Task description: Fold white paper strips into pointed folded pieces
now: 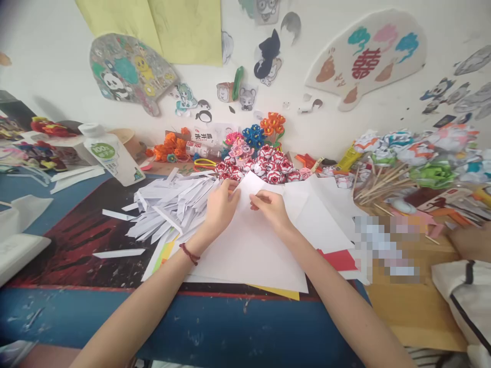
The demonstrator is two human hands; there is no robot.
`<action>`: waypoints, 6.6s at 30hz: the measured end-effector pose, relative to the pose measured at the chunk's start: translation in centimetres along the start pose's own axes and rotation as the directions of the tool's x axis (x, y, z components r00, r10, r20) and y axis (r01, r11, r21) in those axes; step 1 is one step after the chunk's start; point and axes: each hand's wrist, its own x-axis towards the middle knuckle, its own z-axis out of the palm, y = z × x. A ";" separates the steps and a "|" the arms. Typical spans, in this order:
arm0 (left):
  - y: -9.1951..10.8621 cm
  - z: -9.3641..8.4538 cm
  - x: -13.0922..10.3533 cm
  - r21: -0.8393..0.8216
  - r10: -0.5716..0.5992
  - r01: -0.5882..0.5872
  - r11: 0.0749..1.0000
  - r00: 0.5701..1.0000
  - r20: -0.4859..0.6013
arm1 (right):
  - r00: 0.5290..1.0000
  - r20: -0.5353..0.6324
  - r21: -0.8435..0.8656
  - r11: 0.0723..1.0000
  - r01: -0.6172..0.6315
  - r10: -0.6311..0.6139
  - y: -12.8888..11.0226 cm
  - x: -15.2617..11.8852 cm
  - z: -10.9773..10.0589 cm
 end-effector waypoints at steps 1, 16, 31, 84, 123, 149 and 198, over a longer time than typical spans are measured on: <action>0.1 -0.1 -0.1 0.047 0.052 -0.050 0.998 0.998 -0.030 | 1.000 0.004 0.000 1.000 -0.002 0.002 0.0 0.0 0.0; 0.3 0.7 -0.3 -0.145 0.108 -0.092 0.985 0.989 0.104 | 0.979 0.166 0.021 0.993 0.113 -0.115 0.3 0.2 -0.5; 0.2 0.3 -0.1 -0.264 0.049 0.012 0.965 0.973 0.225 | 0.985 0.168 0.042 0.999 0.020 -0.027 0.8 1.2 -1.5; -0.4 -1.4 0.7 -0.634 0.079 0.074 0.770 0.975 0.210 | 0.951 0.283 -0.083 0.985 0.153 -0.124 -2.3 -0.4 -1.8; -0.1 -1.2 0.4 -0.519 0.143 -0.082 0.851 0.987 0.078 | 0.964 0.242 -0.047 0.990 0.129 -0.114 -2.2 -0.6 -1.8; 0.9 0.1 -0.3 -0.681 0.114 0.058 0.730 0.972 0.204 | 0.964 0.171 0.104 0.976 0.189 -0.205 -1.3 -0.5 -1.2; 1.3 0.9 -0.9 -0.554 0.139 0.009 0.832 0.965 0.224 | 0.977 0.197 0.141 0.988 0.055 -0.083 -1.3 0.5 -2.8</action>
